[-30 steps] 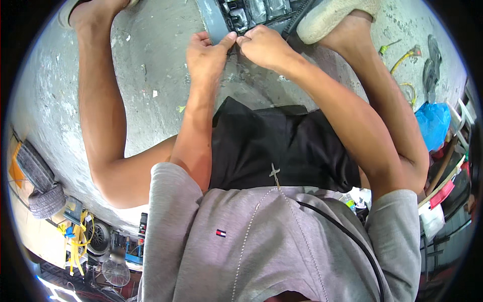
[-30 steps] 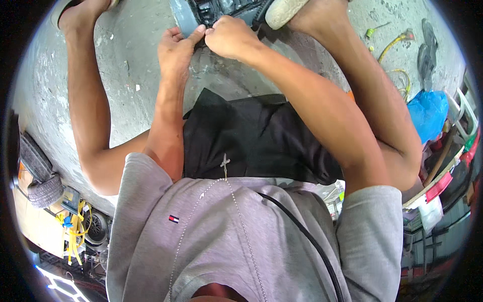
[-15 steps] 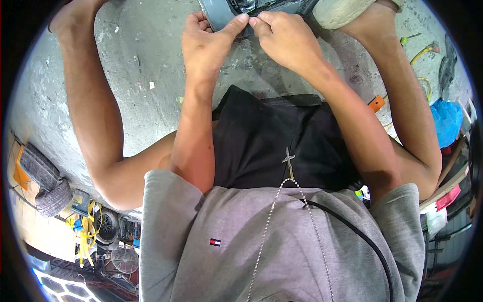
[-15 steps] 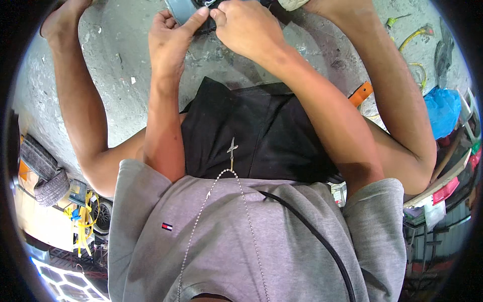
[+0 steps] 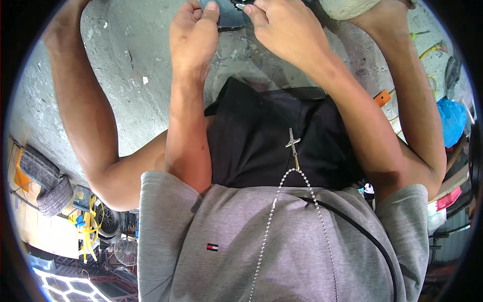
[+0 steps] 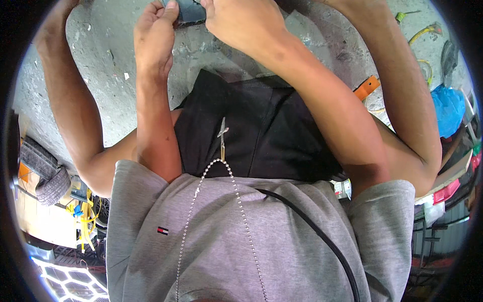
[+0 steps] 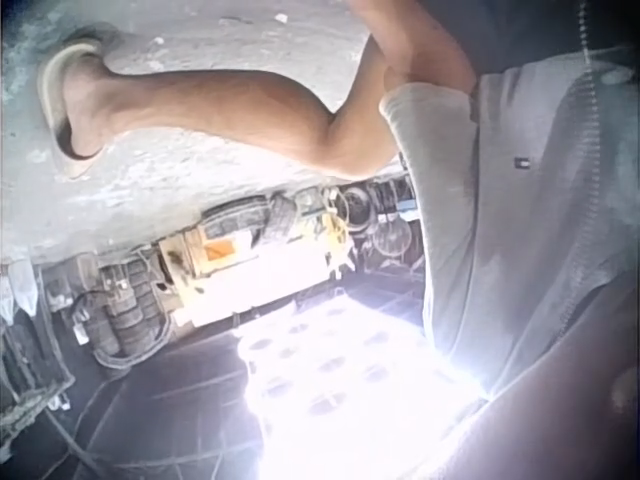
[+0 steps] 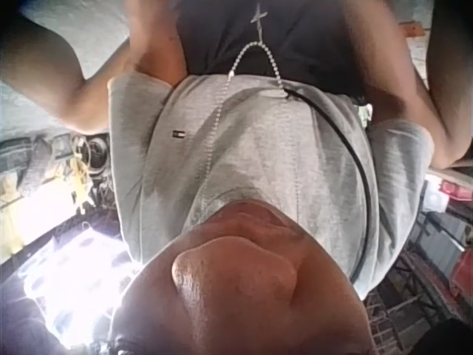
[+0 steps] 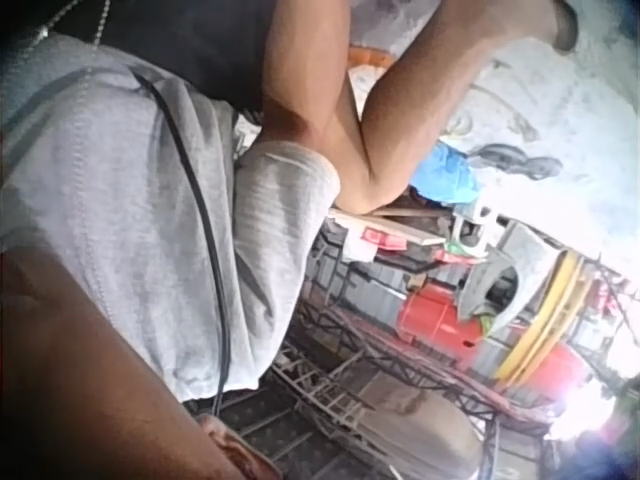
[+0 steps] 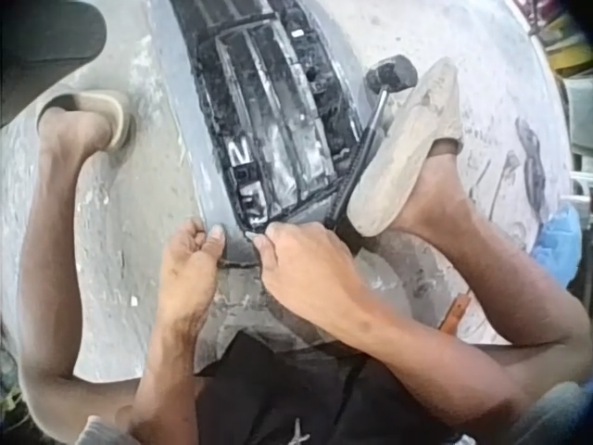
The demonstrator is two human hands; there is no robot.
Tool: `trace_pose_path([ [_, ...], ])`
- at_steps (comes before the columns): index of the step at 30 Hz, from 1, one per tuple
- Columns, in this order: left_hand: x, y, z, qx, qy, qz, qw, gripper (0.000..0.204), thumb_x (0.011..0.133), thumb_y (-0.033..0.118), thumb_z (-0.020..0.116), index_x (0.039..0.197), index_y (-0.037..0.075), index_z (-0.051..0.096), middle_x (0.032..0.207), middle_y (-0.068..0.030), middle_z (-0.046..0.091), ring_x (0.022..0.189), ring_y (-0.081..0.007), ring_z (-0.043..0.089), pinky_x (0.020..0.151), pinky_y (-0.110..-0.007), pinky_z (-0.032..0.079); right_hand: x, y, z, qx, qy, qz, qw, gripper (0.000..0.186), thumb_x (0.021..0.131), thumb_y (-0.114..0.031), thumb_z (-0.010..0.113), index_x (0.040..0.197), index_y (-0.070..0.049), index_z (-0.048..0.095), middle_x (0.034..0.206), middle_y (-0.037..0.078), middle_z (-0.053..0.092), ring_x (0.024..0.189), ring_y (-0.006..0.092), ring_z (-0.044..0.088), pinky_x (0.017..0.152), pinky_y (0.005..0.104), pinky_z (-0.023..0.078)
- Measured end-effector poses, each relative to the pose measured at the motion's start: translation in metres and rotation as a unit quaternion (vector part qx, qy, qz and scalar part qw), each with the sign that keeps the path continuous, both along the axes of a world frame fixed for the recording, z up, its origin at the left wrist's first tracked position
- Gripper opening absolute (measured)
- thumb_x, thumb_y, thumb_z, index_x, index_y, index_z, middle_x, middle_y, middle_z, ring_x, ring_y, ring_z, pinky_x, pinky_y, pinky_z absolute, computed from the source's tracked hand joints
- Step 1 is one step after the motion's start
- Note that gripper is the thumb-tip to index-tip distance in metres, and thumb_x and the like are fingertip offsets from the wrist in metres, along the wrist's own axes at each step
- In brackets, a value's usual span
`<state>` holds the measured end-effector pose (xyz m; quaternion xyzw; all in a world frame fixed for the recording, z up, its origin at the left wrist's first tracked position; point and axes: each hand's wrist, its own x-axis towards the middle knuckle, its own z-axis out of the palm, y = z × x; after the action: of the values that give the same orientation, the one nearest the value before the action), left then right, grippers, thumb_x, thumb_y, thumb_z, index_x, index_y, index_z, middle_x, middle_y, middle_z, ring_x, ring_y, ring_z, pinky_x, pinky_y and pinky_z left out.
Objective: Repairing a car grille component using a mallet and a chisel tool.
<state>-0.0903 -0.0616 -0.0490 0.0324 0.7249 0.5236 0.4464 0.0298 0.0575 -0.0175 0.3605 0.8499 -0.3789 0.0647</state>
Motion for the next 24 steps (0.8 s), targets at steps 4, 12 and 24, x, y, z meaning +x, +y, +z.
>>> trace_pose_path([
  [4,0.002,0.008,0.003,-0.07,-0.024,0.015,0.997,0.014,0.1,0.01,0.064,0.109,-0.001,0.064,0.089,0.0002,0.068,0.076,-0.0073,0.057,0.07,-0.025,0.047,-0.001,0.002,0.001,0.0,-0.012,0.007,1.0,0.034,0.099,-0.023,0.056,0.079,0.003,0.068,0.077,0.028,0.068,0.075,0.0475,0.068,0.071,0.0549,0.054],
  [12,0.007,0.019,0.021,-0.138,0.132,-0.071,0.979,0.028,0.09,0.011,0.077,0.108,-0.007,0.066,0.086,-0.0068,0.072,0.074,-0.011,0.063,0.064,-0.029,0.05,-0.012,0.009,0.012,0.015,-0.057,0.062,0.996,0.032,0.096,-0.02,0.06,0.078,0.005,0.07,0.079,0.03,0.068,0.078,0.0472,0.069,0.073,0.055,0.055],
  [24,0.013,0.002,-0.014,-0.141,0.259,-0.062,0.953,0.058,0.087,0.019,0.079,0.127,-0.016,0.057,0.11,-0.0294,0.071,0.102,-0.0325,0.07,0.086,-0.039,0.054,-0.023,0.001,0.005,-0.054,-0.074,0.007,0.996,0.026,0.089,-0.013,0.06,0.083,0.01,0.071,0.081,0.035,0.067,0.086,0.0506,0.069,0.079,0.0539,0.055],
])
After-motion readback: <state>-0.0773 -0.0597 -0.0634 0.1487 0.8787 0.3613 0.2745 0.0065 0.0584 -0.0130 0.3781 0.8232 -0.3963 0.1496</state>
